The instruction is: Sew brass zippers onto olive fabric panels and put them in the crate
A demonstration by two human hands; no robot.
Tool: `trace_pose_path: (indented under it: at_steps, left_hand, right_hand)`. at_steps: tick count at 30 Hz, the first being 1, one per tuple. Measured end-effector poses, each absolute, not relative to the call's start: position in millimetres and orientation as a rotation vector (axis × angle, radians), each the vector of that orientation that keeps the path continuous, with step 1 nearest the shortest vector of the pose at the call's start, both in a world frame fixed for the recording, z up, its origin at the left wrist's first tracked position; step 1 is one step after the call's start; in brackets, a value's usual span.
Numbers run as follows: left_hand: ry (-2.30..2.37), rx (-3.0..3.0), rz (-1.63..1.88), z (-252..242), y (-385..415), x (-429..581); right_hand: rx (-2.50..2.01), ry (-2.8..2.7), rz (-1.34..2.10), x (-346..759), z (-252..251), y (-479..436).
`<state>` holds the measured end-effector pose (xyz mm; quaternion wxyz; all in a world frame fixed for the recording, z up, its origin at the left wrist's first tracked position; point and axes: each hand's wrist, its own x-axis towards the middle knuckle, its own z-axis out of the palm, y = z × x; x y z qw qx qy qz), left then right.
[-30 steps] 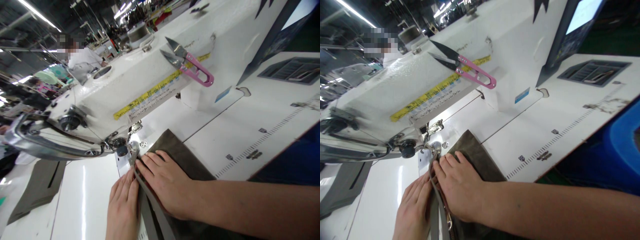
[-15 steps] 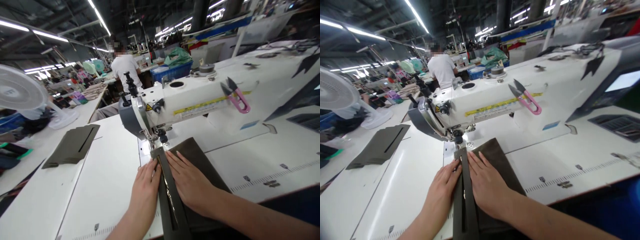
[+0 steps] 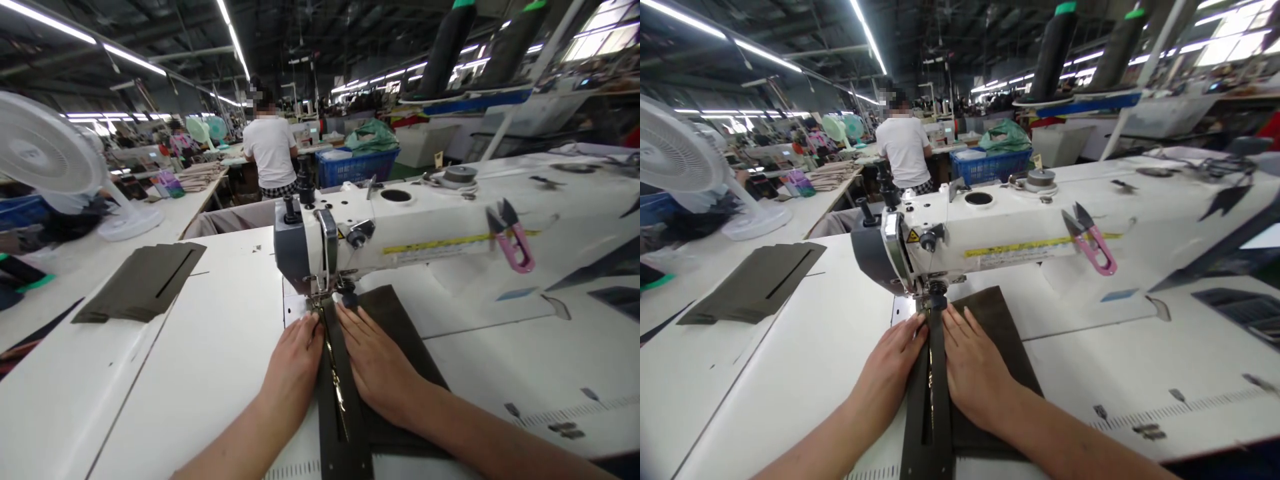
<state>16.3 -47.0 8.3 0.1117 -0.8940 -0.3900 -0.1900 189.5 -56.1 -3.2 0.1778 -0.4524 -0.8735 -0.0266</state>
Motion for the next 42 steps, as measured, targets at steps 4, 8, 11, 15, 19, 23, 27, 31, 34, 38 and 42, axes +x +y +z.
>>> trace_pose_path:
  at_steps: [4, 8, 11, 15, 19, 23, 27, 31, 34, 38, 42]
  left_hand:
    - [-1.141, -2.624, -0.615, 5.8, -43.3, 15.5]
    - [-1.133, -2.628, -0.634, 4.9, -43.4, 15.5]
    - [-1.144, -2.644, -0.637, 4.0, -42.9, 16.1]
    - [-1.17, -2.652, -0.618, 2.4, -41.7, 16.9]
    - [-1.171, -2.654, -0.614, 3.1, -41.6, 18.0]
    - [-1.172, -2.702, -0.58, 6.2, -41.4, 18.1]
    - [-1.154, -2.71, -0.579, 8.4, -39.5, 16.8]
    - [-1.127, -2.708, -0.537, 10.9, -36.6, 16.2]
    - [-1.137, -2.701, -0.552, 13.4, -35.5, 16.8]
    - [-1.132, -2.693, -0.594, 15.8, -34.3, 17.9]
    - [-1.164, -2.689, -0.587, 16.9, -29.8, 18.2]
  right_hand:
    - [-1.267, -2.453, -0.114, 189.8, -8.3, -53.0]
    - [-1.273, -2.457, -0.153, 189.9, -9.2, -53.9]
    - [-1.283, -2.461, -0.148, 189.7, -7.6, -53.5]
    - [-1.285, -2.46, -0.135, 190.0, -6.6, -52.1]
    - [-1.28, -2.461, -0.11, 190.8, -7.3, -51.6]
    - [-1.289, -2.46, -0.096, 190.7, -6.5, -51.8]
    - [-1.305, -2.46, -0.115, 189.6, -4.7, -51.5]
    - [-1.321, -2.46, -0.112, 188.4, -4.5, -50.2]
    - [-1.316, -2.446, -0.105, 187.6, -5.0, -49.2]
    - [-1.307, -2.446, -0.087, 187.0, -5.7, -48.1]
    - [-1.293, -2.439, -0.058, 186.8, -8.3, -41.3]
